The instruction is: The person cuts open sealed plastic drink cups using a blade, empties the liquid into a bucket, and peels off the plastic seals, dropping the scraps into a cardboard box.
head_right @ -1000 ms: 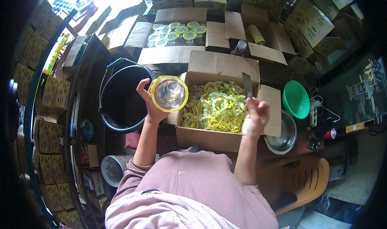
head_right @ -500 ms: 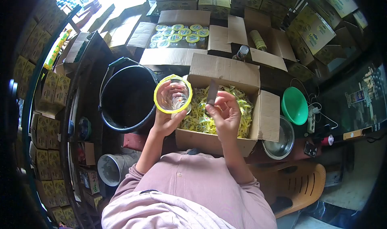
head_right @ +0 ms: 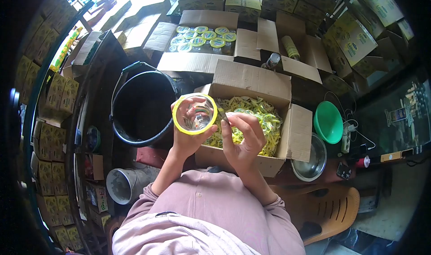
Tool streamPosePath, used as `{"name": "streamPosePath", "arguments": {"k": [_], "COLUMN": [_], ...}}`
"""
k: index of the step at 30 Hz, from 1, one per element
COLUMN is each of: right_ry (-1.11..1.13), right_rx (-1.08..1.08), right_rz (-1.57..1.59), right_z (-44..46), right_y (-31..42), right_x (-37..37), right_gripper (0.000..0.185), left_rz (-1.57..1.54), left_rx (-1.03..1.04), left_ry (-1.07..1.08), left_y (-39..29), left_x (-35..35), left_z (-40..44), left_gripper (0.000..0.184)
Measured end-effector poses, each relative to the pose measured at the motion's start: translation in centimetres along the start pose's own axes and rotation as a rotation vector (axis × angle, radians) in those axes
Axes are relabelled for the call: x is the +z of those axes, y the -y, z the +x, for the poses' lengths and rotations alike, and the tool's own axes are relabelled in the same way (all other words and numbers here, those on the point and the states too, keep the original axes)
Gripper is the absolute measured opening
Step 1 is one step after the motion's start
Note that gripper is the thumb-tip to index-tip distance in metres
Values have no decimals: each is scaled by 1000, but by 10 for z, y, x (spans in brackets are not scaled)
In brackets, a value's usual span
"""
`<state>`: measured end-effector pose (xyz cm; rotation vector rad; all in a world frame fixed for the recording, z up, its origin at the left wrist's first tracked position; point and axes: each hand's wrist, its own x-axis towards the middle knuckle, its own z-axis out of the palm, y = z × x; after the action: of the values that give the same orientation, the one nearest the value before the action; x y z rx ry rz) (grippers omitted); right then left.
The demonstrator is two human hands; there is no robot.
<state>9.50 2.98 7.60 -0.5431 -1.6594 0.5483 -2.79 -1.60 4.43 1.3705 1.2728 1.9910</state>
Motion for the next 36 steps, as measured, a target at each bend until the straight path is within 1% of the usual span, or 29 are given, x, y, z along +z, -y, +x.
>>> {"name": "streamPosePath", "arguments": {"k": [1,4,5,8,9,12,15,18,22,28,31,34,36], "right_ry": [-31,-22,-13,4,4,5,-8,-32,-31,-25,-23,-24,-23], "right_rx": [-10,-2,-5,-18,-25,-20,-6,-35,-108,-132,-126,-115,-96], "right_rz": [-15,-30,-43,-74,-80,-68,-73,-107,-125,-120,-132,-130,-157], "right_z": [0,-7,-7,-7,-7,-6,-5,-5,-1,-2,-3,-3,-1], "right_y": [2,0,1,2,1,1,2,2,5,5,3,0,-2], "right_x": [0,-1,-1,-1,0,2,2,2,1,2,3,2,1], "right_gripper": [17,18,18,20,20,21,21,21,21,22,23,24,26], "left_rz": [-11,8,-60,-138,-210,-154,-250,-231,-70,-65,0,115,348], "left_rx": [20,84,57,50,54,-27,-33,2,25,26,71,89,137], "left_ry": [-7,41,38,113,98,84,75,62,95,76,104,114,204], "left_y": [0,4,5,6,5,3,-3,-5,-7,-7,-10,-5,-14], "left_x": [1,-3,-2,-4,-2,-3,1,4,3,6,6,4,-1], "left_z": [1,-2,-4,-8,-8,-9,-6,-7,-7,-9,-6,-9,-7], "left_gripper": [80,80,79,78,77,73,70,69,70,73,74,75,77]}}
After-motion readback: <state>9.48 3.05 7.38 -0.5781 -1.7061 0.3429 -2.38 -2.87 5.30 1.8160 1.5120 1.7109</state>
